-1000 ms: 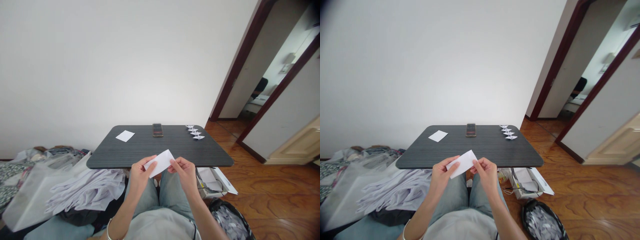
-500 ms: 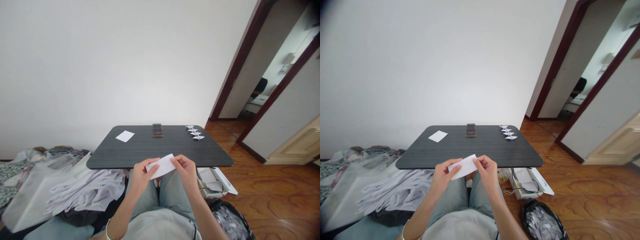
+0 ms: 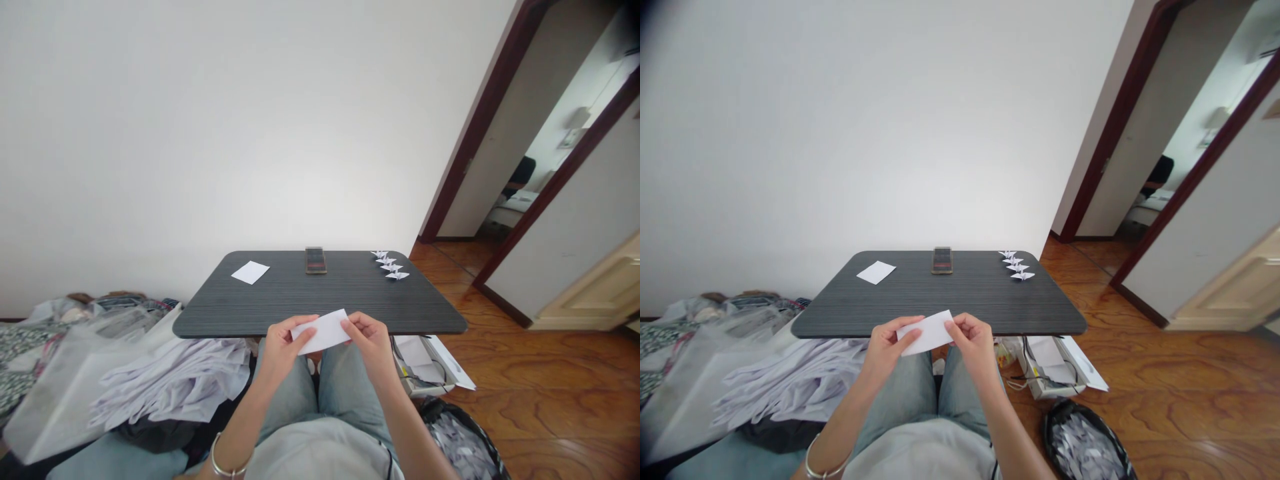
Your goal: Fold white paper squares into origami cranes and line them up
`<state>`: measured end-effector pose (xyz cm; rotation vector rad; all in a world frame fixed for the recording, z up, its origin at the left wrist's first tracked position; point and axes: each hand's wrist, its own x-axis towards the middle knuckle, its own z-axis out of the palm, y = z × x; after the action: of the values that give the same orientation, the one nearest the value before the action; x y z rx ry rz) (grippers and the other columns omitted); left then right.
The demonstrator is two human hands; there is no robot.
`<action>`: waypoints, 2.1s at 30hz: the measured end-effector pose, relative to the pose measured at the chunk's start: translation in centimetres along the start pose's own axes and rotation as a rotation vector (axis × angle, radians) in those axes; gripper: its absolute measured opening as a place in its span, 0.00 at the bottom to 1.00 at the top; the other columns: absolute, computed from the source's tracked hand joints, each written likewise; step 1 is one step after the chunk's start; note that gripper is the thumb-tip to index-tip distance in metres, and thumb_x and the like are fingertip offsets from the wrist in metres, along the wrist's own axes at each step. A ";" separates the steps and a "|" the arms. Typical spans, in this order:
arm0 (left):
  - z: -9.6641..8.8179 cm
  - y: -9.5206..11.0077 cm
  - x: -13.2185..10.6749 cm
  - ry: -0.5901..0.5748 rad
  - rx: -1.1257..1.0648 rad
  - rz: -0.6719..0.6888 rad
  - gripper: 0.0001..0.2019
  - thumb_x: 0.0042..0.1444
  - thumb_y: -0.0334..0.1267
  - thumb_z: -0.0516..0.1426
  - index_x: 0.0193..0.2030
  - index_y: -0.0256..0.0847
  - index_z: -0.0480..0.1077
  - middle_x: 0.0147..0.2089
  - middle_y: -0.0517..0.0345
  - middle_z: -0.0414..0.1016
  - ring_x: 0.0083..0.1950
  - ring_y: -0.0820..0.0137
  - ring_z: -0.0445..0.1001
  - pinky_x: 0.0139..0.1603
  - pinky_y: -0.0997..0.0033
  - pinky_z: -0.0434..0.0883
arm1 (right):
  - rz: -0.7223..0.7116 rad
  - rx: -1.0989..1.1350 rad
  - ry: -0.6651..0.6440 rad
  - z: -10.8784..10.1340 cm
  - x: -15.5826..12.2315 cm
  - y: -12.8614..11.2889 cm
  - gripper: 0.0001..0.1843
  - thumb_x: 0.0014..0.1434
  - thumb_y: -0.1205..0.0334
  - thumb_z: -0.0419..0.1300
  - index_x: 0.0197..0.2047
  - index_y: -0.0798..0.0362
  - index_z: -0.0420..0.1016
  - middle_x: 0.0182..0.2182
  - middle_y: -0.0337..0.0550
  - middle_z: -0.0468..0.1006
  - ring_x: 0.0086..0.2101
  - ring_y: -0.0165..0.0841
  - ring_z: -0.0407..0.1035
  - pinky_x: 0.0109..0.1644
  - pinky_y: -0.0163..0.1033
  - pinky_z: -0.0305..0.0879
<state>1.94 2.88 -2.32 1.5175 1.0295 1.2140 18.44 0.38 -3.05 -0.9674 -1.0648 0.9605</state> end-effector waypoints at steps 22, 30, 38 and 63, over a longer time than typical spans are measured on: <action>0.0 0.4 0.4 -0.005 0.052 0.036 0.12 0.48 0.38 0.60 0.39 0.37 0.77 0.41 0.51 0.80 0.38 0.65 0.76 0.36 0.73 0.70 | 0.123 -0.078 -0.137 0.2 -0.3 1.0 0.10 0.45 0.57 0.66 0.26 0.57 0.75 0.18 0.39 0.75 0.17 0.27 0.65 0.21 0.30 0.61; 0.0 0.4 0.3 -0.003 0.099 0.037 0.12 0.48 0.38 0.59 0.39 0.37 0.77 0.40 0.51 0.80 0.37 0.66 0.76 0.35 0.74 0.70 | 0.219 -0.034 -0.273 0.0 -0.2 1.4 0.12 0.43 0.57 0.67 0.23 0.59 0.76 0.18 0.42 0.77 0.17 0.26 0.67 0.21 0.30 0.65; -0.1 0.0 0.3 -0.019 0.124 0.024 0.13 0.48 0.39 0.59 0.40 0.37 0.77 0.40 0.51 0.80 0.37 0.65 0.76 0.35 0.74 0.69 | 0.239 -0.037 -0.274 0.1 -0.1 1.4 0.13 0.43 0.57 0.67 0.21 0.59 0.75 0.17 0.43 0.77 0.16 0.27 0.68 0.21 0.32 0.66; -0.5 0.6 0.4 -0.040 0.143 0.024 0.13 0.48 0.39 0.59 0.41 0.38 0.77 0.41 0.52 0.80 0.37 0.65 0.76 0.33 0.74 0.69 | 0.262 -0.009 -0.306 -0.3 -0.1 1.1 0.13 0.41 0.57 0.68 0.24 0.59 0.76 0.18 0.42 0.78 0.17 0.27 0.69 0.22 0.31 0.68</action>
<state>1.58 3.21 -1.63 1.6622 1.0940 1.1420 18.53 0.58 -4.16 -1.0041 -1.2150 1.3532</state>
